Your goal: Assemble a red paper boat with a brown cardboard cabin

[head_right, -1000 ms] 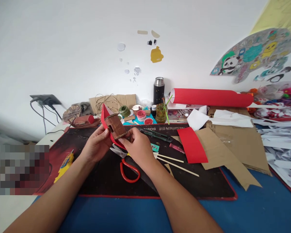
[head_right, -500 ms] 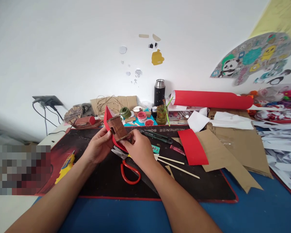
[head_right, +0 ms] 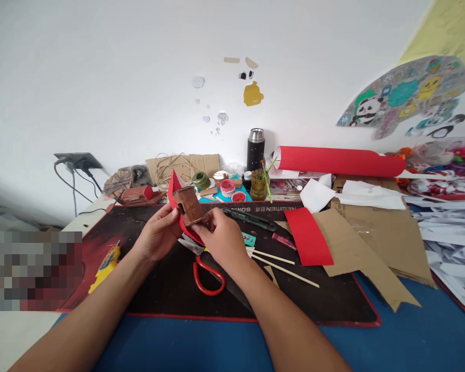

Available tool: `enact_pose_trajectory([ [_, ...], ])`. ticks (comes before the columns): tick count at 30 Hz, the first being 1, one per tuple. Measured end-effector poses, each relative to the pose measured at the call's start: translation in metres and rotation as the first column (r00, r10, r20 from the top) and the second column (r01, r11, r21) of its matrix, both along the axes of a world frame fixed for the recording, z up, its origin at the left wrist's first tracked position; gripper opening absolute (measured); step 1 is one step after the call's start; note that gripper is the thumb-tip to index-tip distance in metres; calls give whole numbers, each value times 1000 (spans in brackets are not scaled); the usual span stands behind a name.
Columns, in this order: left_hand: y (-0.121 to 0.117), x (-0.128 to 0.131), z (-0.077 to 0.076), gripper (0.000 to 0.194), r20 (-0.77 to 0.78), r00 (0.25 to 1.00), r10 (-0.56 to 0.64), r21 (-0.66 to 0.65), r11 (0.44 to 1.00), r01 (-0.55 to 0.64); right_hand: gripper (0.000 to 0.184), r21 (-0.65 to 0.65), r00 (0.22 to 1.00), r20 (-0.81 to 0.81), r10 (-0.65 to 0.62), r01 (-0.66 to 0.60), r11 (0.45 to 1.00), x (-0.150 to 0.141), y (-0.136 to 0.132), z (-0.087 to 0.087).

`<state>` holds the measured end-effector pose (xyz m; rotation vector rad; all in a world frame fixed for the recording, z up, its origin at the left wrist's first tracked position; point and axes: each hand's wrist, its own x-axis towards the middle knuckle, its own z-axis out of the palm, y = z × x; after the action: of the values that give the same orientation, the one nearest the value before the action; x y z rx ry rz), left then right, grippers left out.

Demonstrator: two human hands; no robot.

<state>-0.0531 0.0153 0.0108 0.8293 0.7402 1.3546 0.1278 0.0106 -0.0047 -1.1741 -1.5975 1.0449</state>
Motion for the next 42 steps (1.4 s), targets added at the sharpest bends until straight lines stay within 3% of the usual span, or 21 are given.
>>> enact_pose_trajectory([
  [7,9,-12,-2,43,14,992,124,-71,990,-123,18,60,997,-42,-66,68,996,4,3,3],
  [11,9,-13,-3,36,-25,997,79,-157,984,-82,30,50,981,-174,-80,90,995,9,5,8],
  [15,6,-11,-3,39,-91,995,38,-205,977,-56,38,80,984,-167,-70,84,993,10,4,11],
  [42,1,-5,-2,47,-227,974,16,-229,971,-70,26,120,986,-115,-117,131,984,11,8,5],
])
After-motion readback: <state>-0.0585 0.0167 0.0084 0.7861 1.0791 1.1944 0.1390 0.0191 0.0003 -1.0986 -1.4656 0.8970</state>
